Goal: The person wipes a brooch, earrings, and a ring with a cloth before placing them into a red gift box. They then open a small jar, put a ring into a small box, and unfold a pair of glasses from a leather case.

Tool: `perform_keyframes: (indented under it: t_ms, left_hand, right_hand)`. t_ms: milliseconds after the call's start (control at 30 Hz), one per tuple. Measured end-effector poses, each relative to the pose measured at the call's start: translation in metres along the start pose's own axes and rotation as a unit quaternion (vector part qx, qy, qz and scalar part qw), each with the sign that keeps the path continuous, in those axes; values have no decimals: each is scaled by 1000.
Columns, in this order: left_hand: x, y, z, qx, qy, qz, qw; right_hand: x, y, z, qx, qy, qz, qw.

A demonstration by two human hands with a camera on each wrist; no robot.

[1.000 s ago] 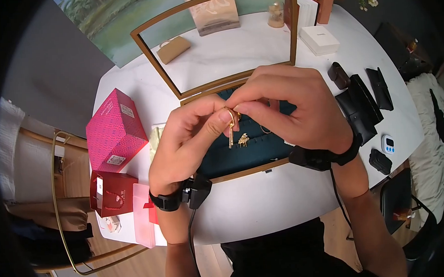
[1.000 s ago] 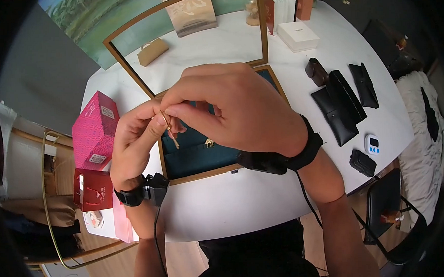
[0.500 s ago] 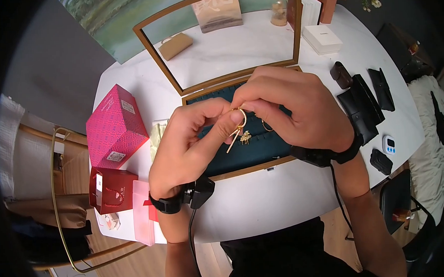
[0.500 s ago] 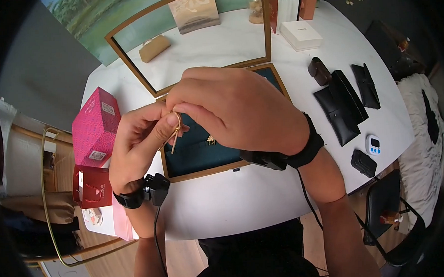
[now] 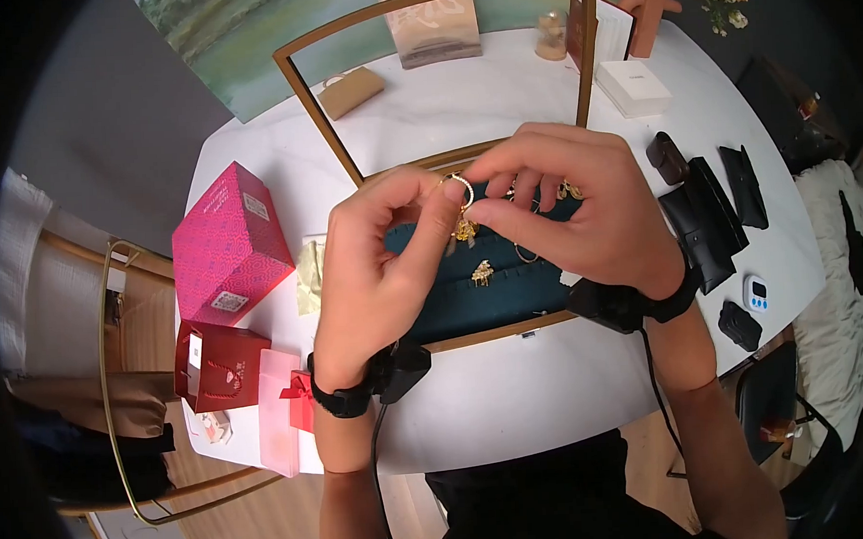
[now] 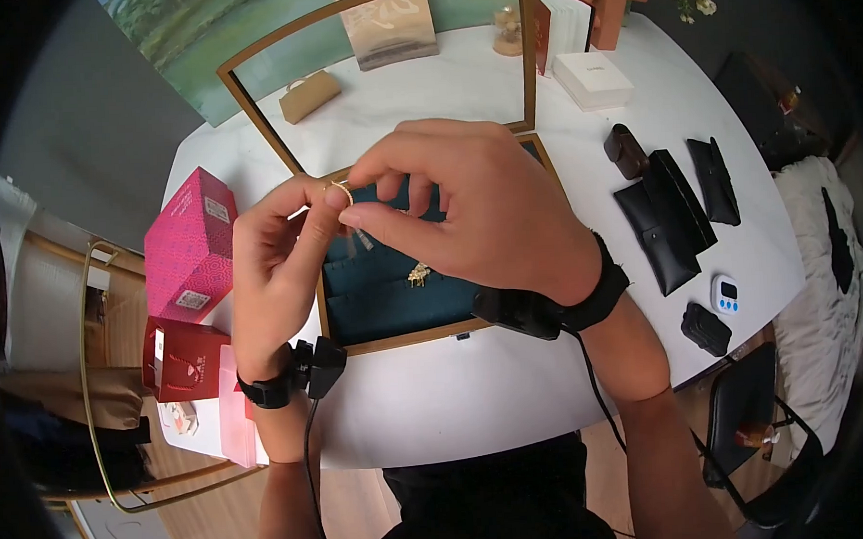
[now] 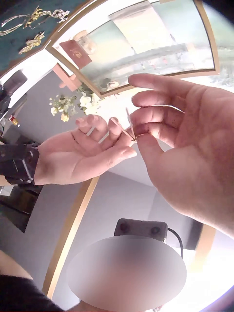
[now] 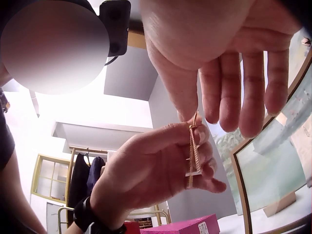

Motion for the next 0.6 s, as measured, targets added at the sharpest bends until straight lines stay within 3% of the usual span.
perform_keyframes:
  t_ms: [400,467,600]
  left_hand:
    - [0,5,2,-32,13,-18,999]
    - [1,9,2,-35,43,-32,998]
    - [1,10,3,39,1,-36,999]
  right_hand:
    - [2,8,-6,-38,22,-41,998]
    - [3,7,-4,-49,19,-55,997]
    - [3,9,-3,-56,12,-64,996]
Point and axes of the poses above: each hand's wrist, its own x-axis away from the middle knuckle, its own z-axis out of the back of the hand, y = z × x, the point moved 4 cm from there along -x, towards the middle knuckle, and after that the axes turned 11 degrees about z, right-handed, at the moved point
